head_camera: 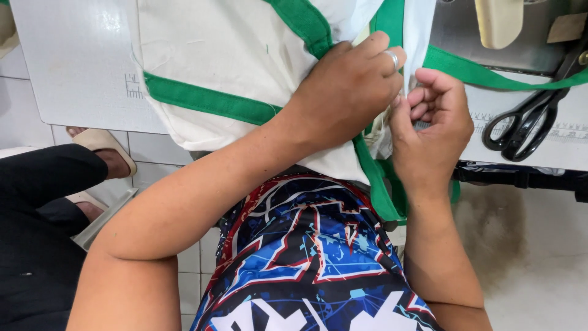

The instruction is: Sewing green handles onto a white canvas bag and trimming loose threads with scissors.

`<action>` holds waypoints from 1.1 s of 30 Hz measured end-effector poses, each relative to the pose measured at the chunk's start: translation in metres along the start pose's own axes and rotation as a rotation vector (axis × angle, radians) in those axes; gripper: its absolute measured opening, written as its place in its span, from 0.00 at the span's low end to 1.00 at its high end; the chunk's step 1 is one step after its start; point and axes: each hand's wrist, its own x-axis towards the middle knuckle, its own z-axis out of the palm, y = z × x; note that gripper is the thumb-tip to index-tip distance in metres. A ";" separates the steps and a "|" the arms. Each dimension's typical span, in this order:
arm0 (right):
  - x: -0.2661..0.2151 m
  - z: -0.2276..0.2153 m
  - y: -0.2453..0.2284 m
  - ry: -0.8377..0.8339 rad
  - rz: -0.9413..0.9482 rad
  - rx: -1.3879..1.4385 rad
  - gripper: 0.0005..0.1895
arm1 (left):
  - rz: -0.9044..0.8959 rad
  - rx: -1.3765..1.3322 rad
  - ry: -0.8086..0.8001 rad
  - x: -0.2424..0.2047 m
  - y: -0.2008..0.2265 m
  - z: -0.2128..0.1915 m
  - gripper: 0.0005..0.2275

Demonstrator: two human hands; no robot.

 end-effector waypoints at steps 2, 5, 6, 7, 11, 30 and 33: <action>-0.001 0.000 -0.002 0.001 -0.020 -0.018 0.12 | 0.052 0.022 0.002 0.003 -0.001 -0.002 0.12; -0.001 -0.003 -0.004 -0.009 -0.088 -0.053 0.13 | 0.130 0.076 0.007 0.004 0.000 -0.002 0.12; 0.000 -0.004 -0.005 -0.016 -0.137 -0.071 0.13 | 0.161 0.109 0.011 0.004 -0.001 -0.003 0.12; 0.002 -0.004 -0.003 -0.013 -0.136 -0.068 0.13 | 0.165 0.110 0.010 0.004 -0.002 -0.006 0.12; 0.002 -0.003 0.011 -0.059 -0.302 -0.176 0.15 | 0.129 0.037 -0.083 0.005 -0.006 -0.024 0.08; 0.048 -0.040 0.020 -0.275 -0.687 -0.405 0.03 | 0.111 -0.131 -0.300 -0.006 -0.023 -0.030 0.08; 0.080 -0.040 0.023 -0.338 -0.821 -0.425 0.16 | 0.131 -0.135 -0.280 -0.005 -0.025 -0.028 0.09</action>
